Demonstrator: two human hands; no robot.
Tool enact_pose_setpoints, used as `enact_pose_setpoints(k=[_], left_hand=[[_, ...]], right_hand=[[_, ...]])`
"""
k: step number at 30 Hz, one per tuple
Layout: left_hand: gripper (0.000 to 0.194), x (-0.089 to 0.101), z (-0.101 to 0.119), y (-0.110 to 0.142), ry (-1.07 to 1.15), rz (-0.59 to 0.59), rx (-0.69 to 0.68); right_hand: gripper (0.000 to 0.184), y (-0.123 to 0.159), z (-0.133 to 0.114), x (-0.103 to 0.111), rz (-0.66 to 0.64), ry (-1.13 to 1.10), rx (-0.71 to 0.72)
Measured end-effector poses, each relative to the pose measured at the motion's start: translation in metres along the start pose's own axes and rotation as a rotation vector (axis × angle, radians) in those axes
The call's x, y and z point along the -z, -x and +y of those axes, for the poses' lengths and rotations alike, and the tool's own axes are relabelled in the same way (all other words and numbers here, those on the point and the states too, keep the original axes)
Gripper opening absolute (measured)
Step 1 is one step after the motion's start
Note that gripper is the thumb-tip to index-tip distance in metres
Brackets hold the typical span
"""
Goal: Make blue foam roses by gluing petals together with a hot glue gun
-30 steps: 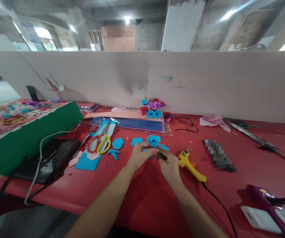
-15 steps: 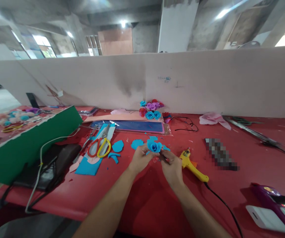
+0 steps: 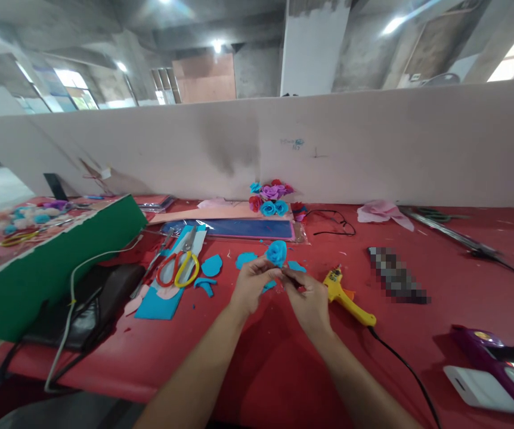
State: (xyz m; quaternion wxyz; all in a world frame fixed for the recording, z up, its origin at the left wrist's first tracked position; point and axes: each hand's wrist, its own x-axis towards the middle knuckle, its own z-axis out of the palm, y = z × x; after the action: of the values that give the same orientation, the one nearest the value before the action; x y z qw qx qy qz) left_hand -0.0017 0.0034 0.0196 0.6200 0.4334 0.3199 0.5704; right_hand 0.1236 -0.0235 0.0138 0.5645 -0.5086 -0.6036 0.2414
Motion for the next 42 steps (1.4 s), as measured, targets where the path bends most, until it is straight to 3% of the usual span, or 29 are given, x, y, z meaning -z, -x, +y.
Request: enact_pose_setpoints(k=[4, 10, 14, 28, 42], left_hand=[[0.017, -0.002, 0.002, 0.001, 0.073, 0.040, 0.063], [0.017, -0.006, 0.006, 0.002, -0.149, 0.102, 0.017], [0.019, -0.007, 0.006, 0.003, -0.188, 0.085, -0.015], [0.023, 0.003, 0.002, -0.001, 0.253, -0.054, 0.183], [0.029, -0.004, 0.005, 0.001, 0.208, -0.088, 0.207]], right_hand=[[0.018, 0.001, -0.004, 0.000, -0.018, -0.012, 0.006], [0.020, 0.002, -0.003, -0.002, -0.063, 0.086, 0.038], [0.021, 0.003, -0.002, -0.002, -0.087, 0.105, 0.047], [0.015, 0.000, 0.000, -0.006, -0.086, -0.207, -0.117], [0.016, 0.000, 0.000, -0.007, -0.164, -0.268, -0.124]])
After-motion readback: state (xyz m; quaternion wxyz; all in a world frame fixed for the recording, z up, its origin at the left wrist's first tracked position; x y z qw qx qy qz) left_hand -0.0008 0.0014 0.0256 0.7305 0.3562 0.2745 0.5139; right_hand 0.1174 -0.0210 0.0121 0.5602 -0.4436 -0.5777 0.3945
